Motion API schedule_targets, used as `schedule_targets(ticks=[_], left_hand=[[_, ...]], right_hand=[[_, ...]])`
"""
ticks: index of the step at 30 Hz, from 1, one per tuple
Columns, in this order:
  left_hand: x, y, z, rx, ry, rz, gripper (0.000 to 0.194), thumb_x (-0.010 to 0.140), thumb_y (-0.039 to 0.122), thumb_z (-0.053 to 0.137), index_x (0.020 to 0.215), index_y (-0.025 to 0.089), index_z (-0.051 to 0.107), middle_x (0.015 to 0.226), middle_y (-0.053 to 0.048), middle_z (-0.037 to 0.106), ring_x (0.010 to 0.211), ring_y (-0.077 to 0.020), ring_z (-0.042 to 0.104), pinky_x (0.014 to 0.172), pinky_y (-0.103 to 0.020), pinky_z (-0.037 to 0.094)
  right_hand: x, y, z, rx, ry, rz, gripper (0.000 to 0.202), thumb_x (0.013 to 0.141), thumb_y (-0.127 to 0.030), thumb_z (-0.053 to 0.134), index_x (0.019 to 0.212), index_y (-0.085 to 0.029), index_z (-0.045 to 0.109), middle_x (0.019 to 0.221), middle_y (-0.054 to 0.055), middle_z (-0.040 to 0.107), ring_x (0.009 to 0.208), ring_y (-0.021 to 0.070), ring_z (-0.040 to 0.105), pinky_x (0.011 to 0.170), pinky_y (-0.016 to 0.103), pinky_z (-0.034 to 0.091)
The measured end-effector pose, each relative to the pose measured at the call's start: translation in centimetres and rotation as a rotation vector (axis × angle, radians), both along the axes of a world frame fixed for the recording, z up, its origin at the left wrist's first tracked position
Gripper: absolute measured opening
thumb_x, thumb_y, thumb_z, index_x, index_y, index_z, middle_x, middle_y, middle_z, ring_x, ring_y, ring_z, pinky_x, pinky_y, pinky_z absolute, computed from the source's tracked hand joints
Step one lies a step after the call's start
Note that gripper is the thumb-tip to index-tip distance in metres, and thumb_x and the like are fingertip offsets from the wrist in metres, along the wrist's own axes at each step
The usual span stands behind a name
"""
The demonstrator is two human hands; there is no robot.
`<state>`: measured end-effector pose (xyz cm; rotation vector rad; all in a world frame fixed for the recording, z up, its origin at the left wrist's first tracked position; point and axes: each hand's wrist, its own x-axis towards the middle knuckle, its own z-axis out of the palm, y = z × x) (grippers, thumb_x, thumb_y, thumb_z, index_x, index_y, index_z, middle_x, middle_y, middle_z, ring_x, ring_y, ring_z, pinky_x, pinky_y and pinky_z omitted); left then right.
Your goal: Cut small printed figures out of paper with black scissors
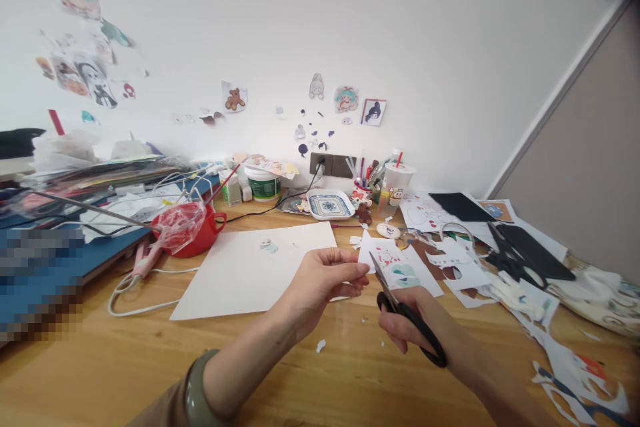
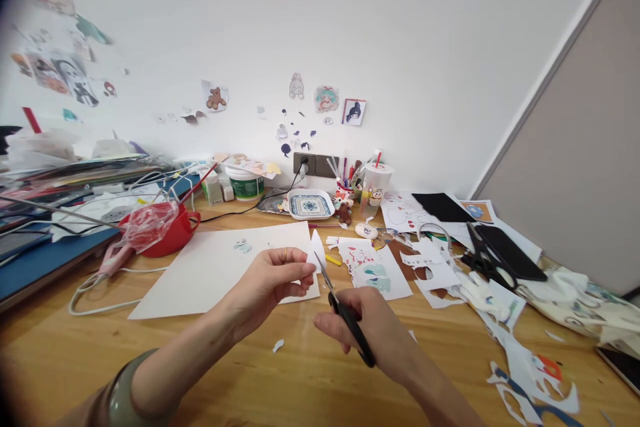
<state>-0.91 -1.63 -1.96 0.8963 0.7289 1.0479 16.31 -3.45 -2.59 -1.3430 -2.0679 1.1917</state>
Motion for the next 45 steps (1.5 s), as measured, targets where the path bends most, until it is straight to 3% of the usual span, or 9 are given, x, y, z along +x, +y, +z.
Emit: schedule_targets(ticks=[17,30,45], left_hand=[[-0.1,0.2,0.1,0.014,-0.012,0.07,0.016,0.059,0.022,0.07,0.066,0.012,0.06,0.061,0.0,0.058,0.057,-0.0064,0.052,0.057,-0.017,0.042],[0.4,-0.2,-0.5,0.017,-0.034,0.015,0.016,0.06,0.02,0.069,0.068,0.011,0.059,0.064,-0.001,0.058,0.06,-0.0071,0.052,0.061,-0.02,0.043],[0.4,-0.3,-0.5,0.028,-0.062,0.014,0.013,0.061,0.018,0.068,0.067,0.012,0.058,0.064,0.0,0.057,0.06,-0.0073,0.051,0.059,-0.02,0.043]], right_hand=[[0.2,0.4,-0.9,-0.006,-0.024,0.012,0.037,0.075,-0.04,0.05,0.048,-0.017,0.04,0.044,-0.004,0.041,0.043,0.0075,0.034,0.042,0.021,0.024],[-0.1,-0.2,0.4,0.013,0.025,-0.003,0.036,0.075,-0.04,0.048,0.048,-0.018,0.039,0.047,-0.004,0.04,0.046,0.0087,0.035,0.044,0.022,0.025],[-0.3,-0.2,0.3,0.006,0.047,-0.003,0.035,0.075,-0.037,0.049,0.047,-0.018,0.039,0.045,-0.004,0.039,0.045,0.0085,0.034,0.045,0.022,0.024]])
